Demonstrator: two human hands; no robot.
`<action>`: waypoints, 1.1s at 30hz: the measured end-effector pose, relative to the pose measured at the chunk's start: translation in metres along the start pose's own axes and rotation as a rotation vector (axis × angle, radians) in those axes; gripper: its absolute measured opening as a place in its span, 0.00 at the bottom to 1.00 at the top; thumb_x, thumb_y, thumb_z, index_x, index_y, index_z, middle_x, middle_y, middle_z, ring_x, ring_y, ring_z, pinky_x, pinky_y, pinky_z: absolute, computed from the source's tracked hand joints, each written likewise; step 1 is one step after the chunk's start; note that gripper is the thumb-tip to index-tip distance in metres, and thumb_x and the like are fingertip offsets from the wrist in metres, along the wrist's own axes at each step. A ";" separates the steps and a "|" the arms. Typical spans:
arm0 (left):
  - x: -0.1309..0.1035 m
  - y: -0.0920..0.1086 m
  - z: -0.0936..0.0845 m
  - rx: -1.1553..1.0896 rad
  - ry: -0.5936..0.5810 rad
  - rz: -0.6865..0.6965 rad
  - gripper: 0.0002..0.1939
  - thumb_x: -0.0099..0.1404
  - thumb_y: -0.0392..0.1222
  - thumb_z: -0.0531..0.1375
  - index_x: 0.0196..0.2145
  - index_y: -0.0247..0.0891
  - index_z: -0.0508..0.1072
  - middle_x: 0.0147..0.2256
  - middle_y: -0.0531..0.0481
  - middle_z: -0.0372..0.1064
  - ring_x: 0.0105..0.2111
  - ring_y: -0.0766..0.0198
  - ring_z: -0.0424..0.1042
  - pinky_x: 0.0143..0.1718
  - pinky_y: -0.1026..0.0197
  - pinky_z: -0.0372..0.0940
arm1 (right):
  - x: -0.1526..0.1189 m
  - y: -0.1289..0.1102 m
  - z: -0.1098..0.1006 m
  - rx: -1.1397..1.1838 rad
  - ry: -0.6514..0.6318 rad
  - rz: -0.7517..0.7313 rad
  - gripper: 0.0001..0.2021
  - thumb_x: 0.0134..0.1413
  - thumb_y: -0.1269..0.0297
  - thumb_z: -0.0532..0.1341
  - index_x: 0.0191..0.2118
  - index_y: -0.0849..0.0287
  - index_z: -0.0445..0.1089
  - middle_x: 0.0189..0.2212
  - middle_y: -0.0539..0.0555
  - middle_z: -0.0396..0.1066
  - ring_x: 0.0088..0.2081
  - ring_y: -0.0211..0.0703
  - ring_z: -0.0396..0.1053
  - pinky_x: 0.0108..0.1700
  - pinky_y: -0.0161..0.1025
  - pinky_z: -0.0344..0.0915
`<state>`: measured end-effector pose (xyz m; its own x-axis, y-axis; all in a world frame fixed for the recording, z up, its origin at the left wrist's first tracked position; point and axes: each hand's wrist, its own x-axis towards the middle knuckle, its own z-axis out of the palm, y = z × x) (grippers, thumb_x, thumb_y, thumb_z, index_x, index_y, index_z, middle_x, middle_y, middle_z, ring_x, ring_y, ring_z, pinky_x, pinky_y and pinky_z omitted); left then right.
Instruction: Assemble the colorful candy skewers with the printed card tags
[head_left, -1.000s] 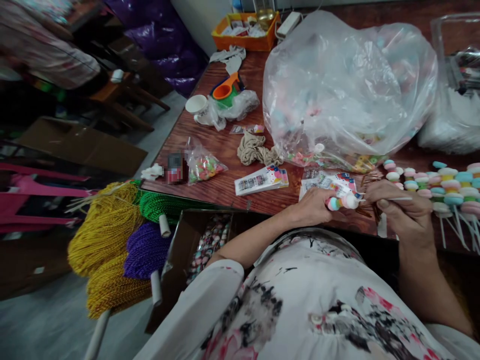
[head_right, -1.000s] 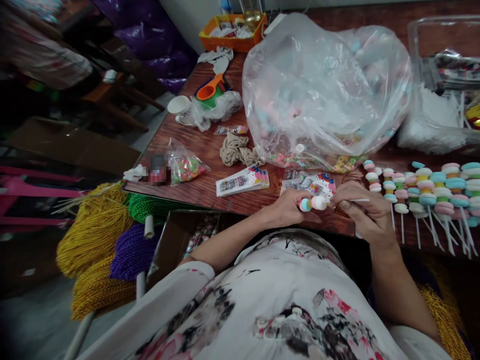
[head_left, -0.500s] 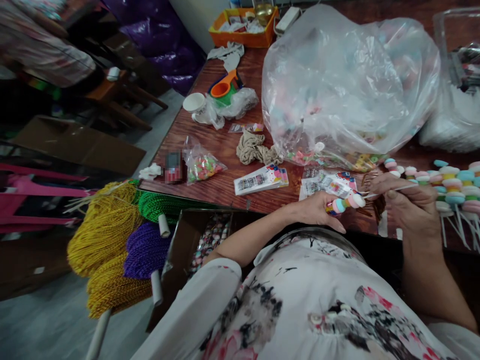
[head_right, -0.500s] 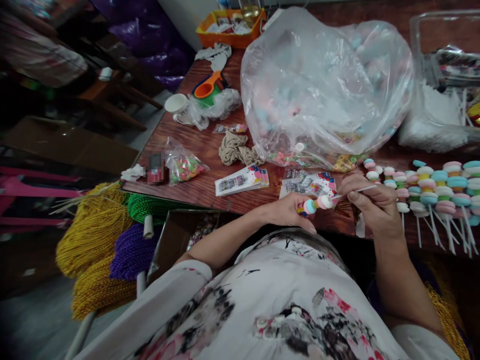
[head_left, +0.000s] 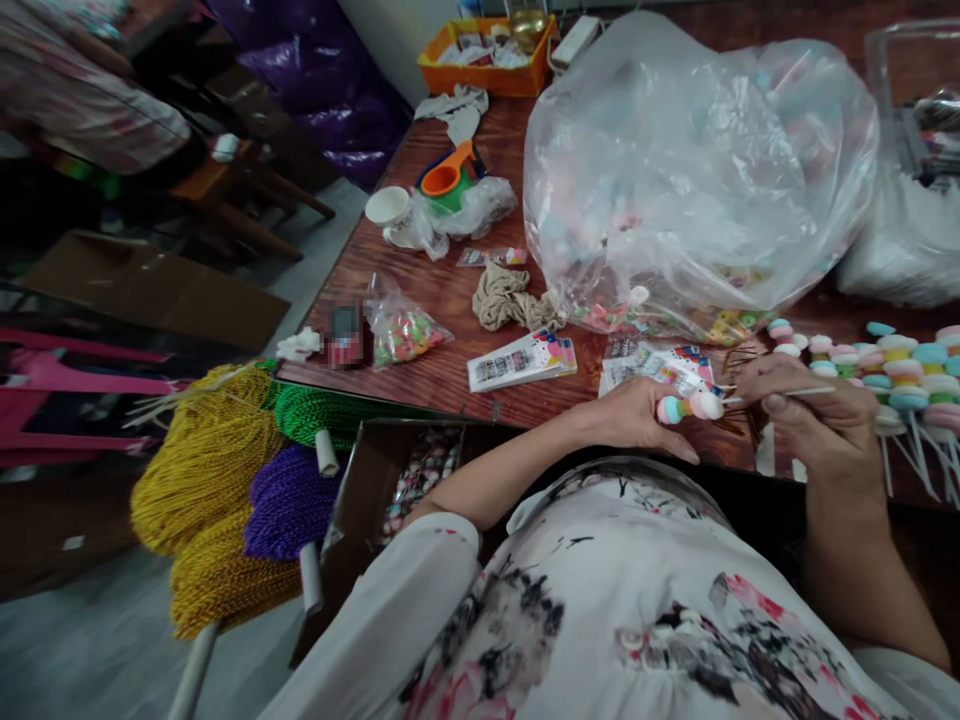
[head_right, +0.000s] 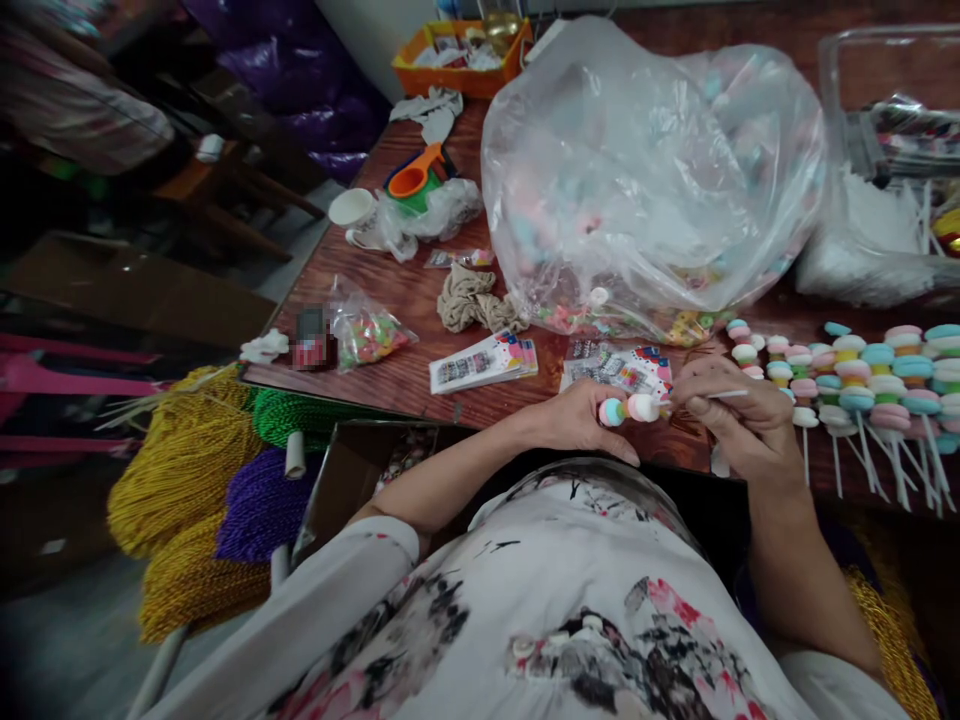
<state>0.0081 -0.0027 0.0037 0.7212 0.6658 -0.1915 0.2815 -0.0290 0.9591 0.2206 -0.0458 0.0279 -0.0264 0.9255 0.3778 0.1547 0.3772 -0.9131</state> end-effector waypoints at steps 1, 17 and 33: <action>-0.001 0.005 -0.005 0.056 0.063 0.049 0.24 0.41 0.56 0.72 0.29 0.36 0.74 0.25 0.55 0.63 0.28 0.67 0.61 0.31 0.65 0.56 | 0.001 0.004 0.000 0.030 0.075 -0.002 0.06 0.52 0.69 0.64 0.34 0.53 0.80 0.28 0.54 0.76 0.37 0.48 0.72 0.44 0.49 0.67; 0.039 0.027 -0.048 -1.241 0.428 0.272 0.33 0.57 0.70 0.57 0.49 0.41 0.70 0.34 0.49 0.71 0.37 0.60 0.73 0.48 0.48 0.65 | -0.018 0.040 0.064 0.080 0.413 -0.295 0.13 0.53 0.71 0.61 0.42 0.50 0.78 0.41 0.53 0.77 0.48 0.52 0.72 0.50 0.57 0.68; 0.036 0.034 -0.070 -0.897 0.359 0.249 0.28 0.55 0.65 0.63 0.25 0.39 0.56 0.20 0.60 0.55 0.19 0.72 0.62 0.38 0.56 0.68 | -0.027 0.046 0.075 -0.154 0.100 0.228 0.06 0.56 0.62 0.61 0.35 0.57 0.74 0.23 0.49 0.71 0.25 0.37 0.67 0.30 0.35 0.66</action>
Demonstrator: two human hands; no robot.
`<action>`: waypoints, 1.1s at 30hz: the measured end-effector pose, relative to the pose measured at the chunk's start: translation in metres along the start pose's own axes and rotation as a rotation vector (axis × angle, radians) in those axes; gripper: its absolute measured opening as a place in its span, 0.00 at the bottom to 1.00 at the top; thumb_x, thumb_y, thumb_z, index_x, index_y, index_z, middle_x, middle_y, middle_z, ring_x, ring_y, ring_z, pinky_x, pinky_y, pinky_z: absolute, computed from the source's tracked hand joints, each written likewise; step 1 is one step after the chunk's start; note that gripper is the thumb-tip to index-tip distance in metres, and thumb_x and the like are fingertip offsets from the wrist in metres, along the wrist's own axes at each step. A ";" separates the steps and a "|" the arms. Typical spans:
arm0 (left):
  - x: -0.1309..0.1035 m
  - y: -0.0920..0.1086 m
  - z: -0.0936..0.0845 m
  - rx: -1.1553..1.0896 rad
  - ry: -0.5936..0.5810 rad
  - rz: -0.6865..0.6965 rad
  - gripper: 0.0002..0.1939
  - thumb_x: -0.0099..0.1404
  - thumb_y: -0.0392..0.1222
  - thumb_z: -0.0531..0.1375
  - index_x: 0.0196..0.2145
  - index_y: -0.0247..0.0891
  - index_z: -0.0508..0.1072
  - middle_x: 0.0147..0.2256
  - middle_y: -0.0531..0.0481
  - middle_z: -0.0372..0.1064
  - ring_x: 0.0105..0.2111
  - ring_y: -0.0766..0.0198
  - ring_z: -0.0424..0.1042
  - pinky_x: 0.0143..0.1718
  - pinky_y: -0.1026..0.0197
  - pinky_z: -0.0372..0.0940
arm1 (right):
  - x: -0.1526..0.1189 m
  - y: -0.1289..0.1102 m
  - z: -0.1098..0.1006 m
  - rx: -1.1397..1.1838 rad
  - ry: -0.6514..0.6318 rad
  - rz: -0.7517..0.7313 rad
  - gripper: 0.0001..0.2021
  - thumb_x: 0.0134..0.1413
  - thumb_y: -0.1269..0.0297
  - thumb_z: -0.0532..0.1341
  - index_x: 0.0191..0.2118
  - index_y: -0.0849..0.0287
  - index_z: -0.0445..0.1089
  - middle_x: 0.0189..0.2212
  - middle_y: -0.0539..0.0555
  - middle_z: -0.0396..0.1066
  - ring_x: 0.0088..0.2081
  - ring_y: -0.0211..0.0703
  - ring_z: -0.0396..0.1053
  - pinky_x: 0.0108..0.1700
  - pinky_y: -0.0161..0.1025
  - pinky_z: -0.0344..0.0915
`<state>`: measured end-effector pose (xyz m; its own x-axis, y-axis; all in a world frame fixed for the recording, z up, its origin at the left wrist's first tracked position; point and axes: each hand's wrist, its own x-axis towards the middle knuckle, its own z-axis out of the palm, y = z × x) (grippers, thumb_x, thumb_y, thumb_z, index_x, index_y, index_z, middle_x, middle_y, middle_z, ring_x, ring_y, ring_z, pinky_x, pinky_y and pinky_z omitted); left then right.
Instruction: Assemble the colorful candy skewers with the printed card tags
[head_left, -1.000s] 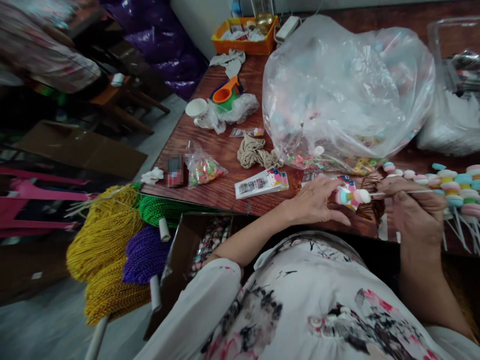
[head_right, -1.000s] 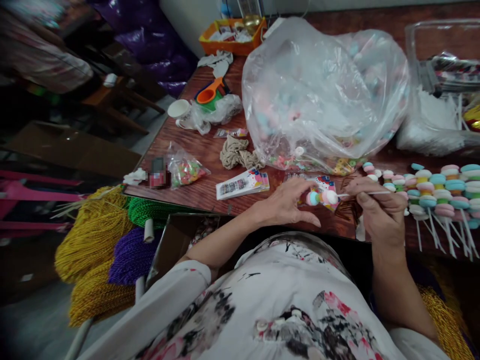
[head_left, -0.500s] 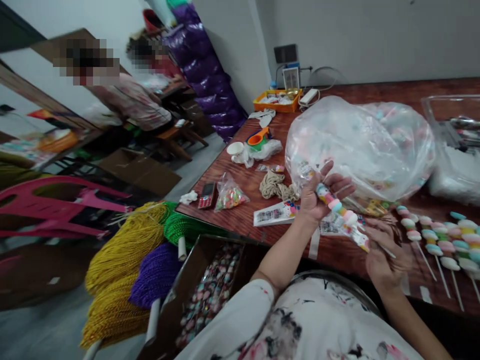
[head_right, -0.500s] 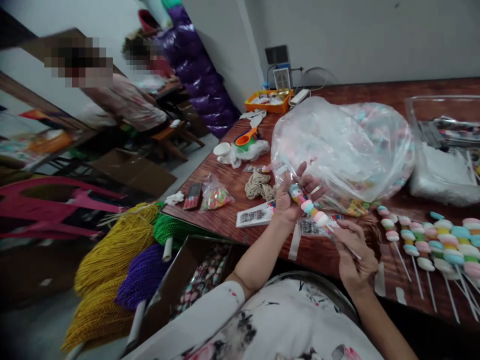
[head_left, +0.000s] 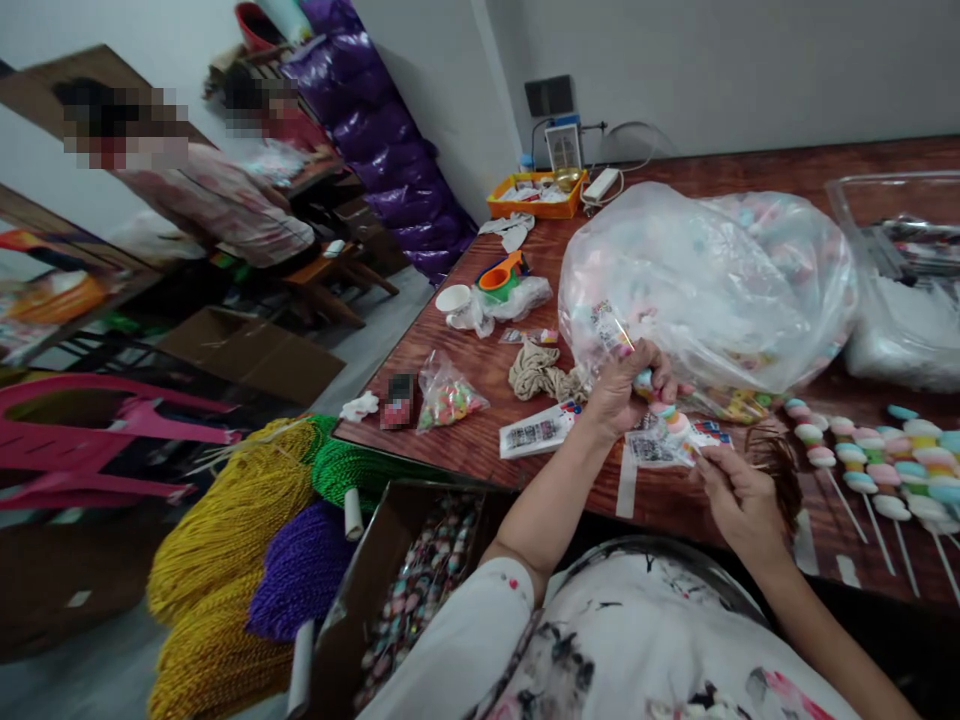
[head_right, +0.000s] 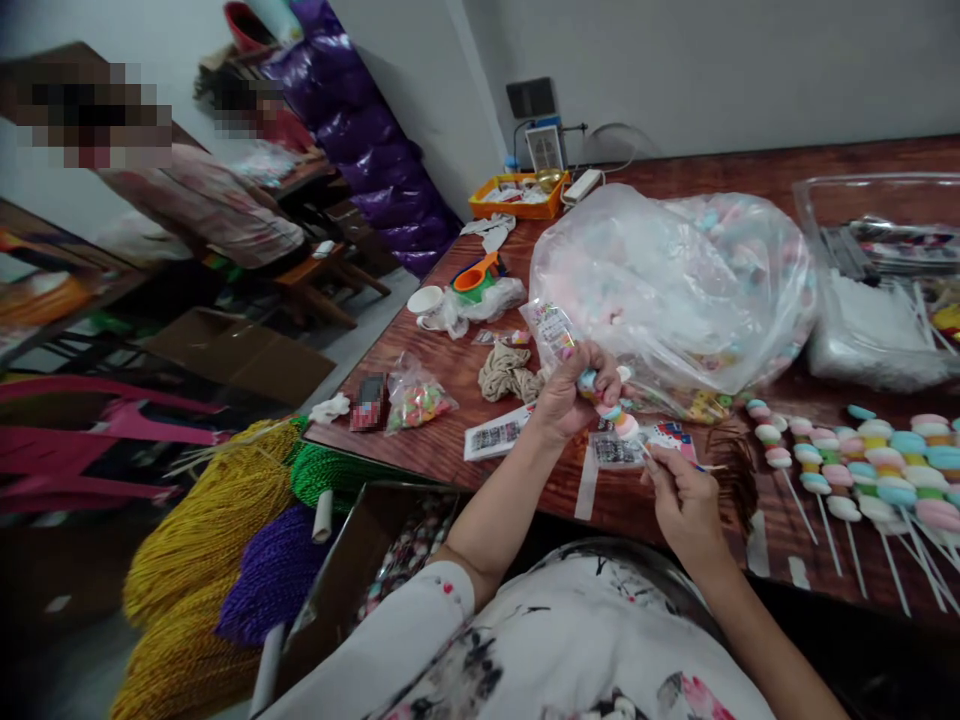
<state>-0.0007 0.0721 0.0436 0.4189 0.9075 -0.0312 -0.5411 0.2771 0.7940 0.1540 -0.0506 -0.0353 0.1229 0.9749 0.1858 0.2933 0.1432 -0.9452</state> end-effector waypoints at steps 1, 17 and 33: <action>-0.001 -0.002 -0.003 0.014 -0.025 -0.009 0.29 0.53 0.66 0.63 0.25 0.39 0.57 0.20 0.60 0.55 0.20 0.71 0.63 0.38 0.55 0.69 | 0.002 -0.002 -0.001 0.020 -0.043 0.036 0.07 0.56 0.60 0.61 0.31 0.57 0.73 0.21 0.49 0.69 0.24 0.36 0.65 0.28 0.34 0.64; -0.004 -0.005 -0.030 -0.182 0.070 -0.068 0.29 0.61 0.70 0.53 0.27 0.37 0.64 0.21 0.54 0.61 0.29 0.61 0.74 0.41 0.50 0.70 | -0.002 0.004 -0.012 -0.213 -0.003 -0.167 0.05 0.60 0.65 0.57 0.35 0.58 0.69 0.20 0.47 0.67 0.21 0.34 0.63 0.26 0.33 0.59; -0.010 -0.015 -0.035 -0.214 -0.027 -0.057 0.28 0.57 0.69 0.58 0.25 0.39 0.60 0.20 0.55 0.61 0.25 0.61 0.72 0.38 0.52 0.71 | -0.004 0.003 0.007 0.677 -0.441 0.446 0.11 0.59 0.55 0.58 0.30 0.56 0.64 0.12 0.43 0.57 0.15 0.32 0.50 0.19 0.32 0.48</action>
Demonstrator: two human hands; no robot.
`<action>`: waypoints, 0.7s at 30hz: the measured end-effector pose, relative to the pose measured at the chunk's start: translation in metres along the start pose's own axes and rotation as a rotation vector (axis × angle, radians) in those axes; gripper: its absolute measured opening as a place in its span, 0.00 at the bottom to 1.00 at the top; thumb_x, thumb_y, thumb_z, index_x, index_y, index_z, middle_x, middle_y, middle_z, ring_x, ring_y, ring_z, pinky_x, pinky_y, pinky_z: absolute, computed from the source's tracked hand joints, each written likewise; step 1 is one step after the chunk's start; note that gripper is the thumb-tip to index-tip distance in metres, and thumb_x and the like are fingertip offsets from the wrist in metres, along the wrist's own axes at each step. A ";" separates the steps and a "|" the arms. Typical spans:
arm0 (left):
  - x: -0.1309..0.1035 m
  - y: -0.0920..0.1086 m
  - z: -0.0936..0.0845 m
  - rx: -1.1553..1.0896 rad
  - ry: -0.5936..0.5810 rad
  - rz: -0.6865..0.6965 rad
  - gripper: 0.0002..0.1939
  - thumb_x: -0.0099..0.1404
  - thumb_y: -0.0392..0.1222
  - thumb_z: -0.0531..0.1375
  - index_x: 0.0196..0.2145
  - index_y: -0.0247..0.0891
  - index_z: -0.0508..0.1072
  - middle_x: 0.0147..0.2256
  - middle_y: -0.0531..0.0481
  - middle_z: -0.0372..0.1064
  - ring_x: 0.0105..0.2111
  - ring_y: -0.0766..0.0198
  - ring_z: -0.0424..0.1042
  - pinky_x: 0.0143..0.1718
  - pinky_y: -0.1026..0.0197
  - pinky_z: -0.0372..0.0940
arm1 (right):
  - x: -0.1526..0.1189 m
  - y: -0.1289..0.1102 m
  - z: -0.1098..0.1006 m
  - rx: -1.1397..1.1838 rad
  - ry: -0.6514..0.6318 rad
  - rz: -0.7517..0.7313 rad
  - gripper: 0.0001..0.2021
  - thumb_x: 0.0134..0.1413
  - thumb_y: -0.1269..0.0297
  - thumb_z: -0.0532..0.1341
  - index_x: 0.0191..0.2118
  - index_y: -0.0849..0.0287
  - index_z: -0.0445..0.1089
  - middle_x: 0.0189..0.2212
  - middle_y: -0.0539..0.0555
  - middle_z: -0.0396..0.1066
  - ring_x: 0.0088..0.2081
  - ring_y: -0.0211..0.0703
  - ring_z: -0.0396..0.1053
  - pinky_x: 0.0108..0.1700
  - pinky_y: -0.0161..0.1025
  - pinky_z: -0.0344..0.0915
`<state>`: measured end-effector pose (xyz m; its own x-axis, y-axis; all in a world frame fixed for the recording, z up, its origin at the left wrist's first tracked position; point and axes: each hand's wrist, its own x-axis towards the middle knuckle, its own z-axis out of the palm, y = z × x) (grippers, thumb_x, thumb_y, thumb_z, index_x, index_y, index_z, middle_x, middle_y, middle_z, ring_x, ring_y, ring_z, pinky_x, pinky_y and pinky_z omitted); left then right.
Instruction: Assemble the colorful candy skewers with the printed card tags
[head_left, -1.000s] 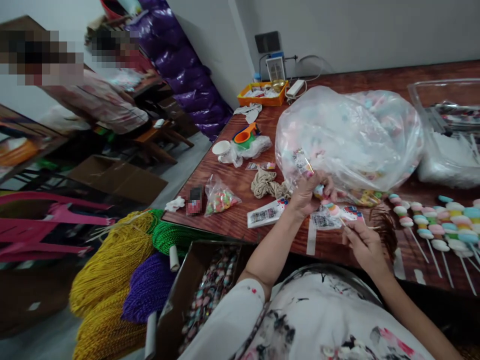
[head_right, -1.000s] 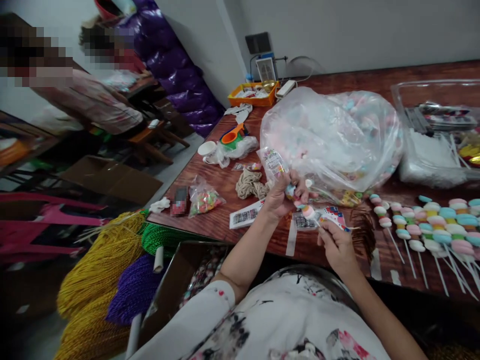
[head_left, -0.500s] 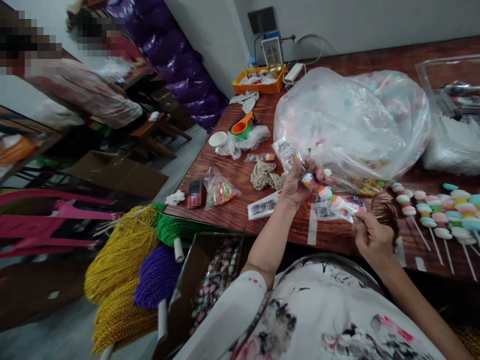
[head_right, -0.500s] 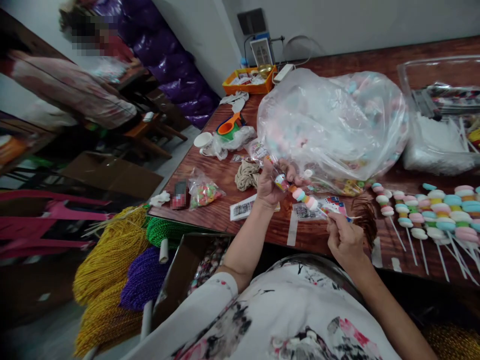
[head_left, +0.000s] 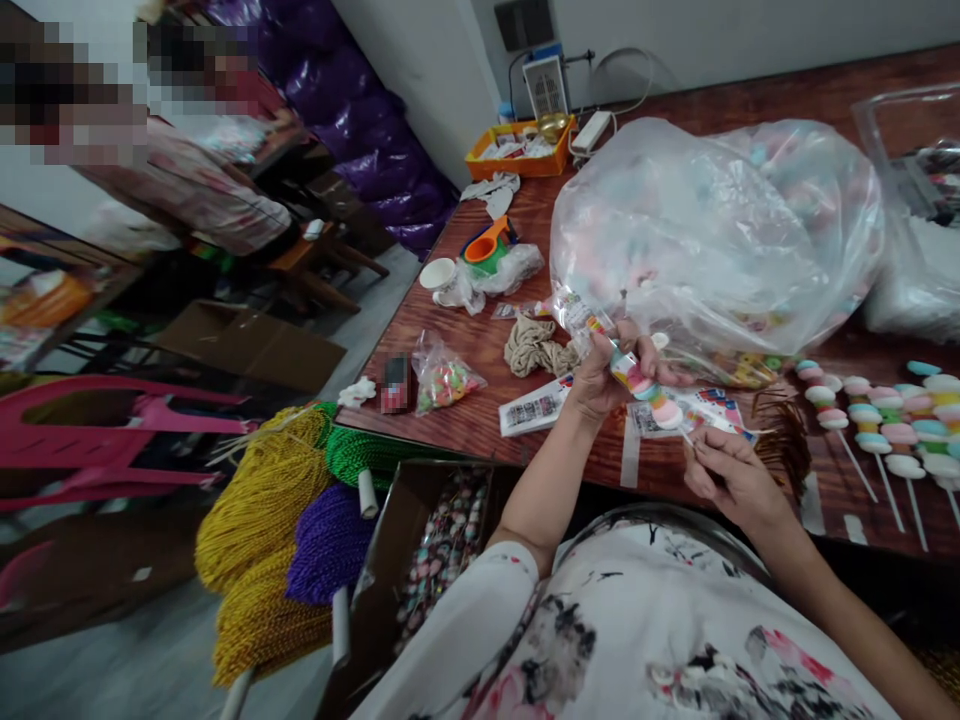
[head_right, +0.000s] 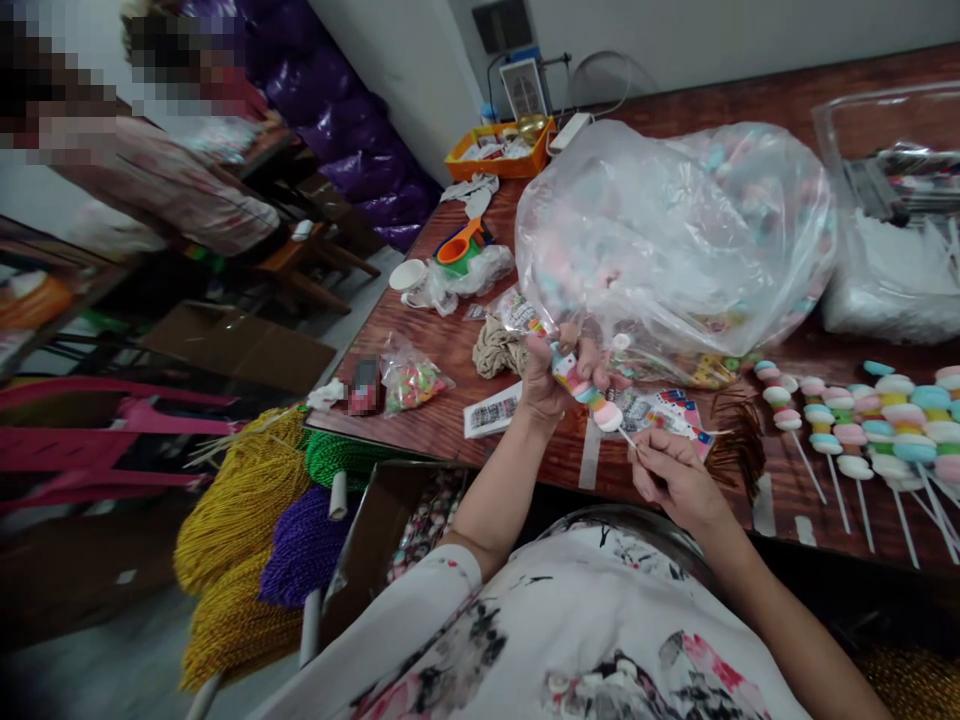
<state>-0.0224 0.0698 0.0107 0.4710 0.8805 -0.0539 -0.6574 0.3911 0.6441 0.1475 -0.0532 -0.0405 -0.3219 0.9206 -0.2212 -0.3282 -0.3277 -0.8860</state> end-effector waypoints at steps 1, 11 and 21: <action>0.000 0.000 -0.001 0.014 -0.013 0.003 0.29 0.55 0.69 0.59 0.25 0.39 0.59 0.20 0.55 0.62 0.25 0.61 0.73 0.37 0.53 0.71 | 0.000 0.001 0.001 -0.038 0.016 0.003 0.11 0.59 0.55 0.57 0.30 0.56 0.64 0.13 0.43 0.58 0.15 0.32 0.50 0.19 0.32 0.47; -0.004 -0.008 0.012 0.057 -0.029 -0.137 0.26 0.48 0.58 0.70 0.25 0.37 0.62 0.25 0.51 0.69 0.36 0.54 0.77 0.41 0.54 0.70 | 0.010 -0.004 0.011 -0.958 0.386 -0.671 0.05 0.60 0.72 0.55 0.39 0.57 0.67 0.22 0.47 0.69 0.23 0.34 0.67 0.28 0.32 0.63; 0.004 0.016 0.022 -0.064 0.229 0.209 0.14 0.67 0.54 0.57 0.35 0.40 0.71 0.23 0.57 0.66 0.27 0.67 0.72 0.47 0.52 0.69 | 0.013 -0.004 -0.003 -1.267 0.520 -0.935 0.07 0.57 0.75 0.57 0.40 0.60 0.68 0.23 0.49 0.72 0.22 0.35 0.69 0.27 0.32 0.62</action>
<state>-0.0182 0.0734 0.0378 0.1813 0.9783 -0.1007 -0.7654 0.2046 0.6102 0.1473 -0.0389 -0.0409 -0.0448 0.7402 0.6709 0.7431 0.4736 -0.4728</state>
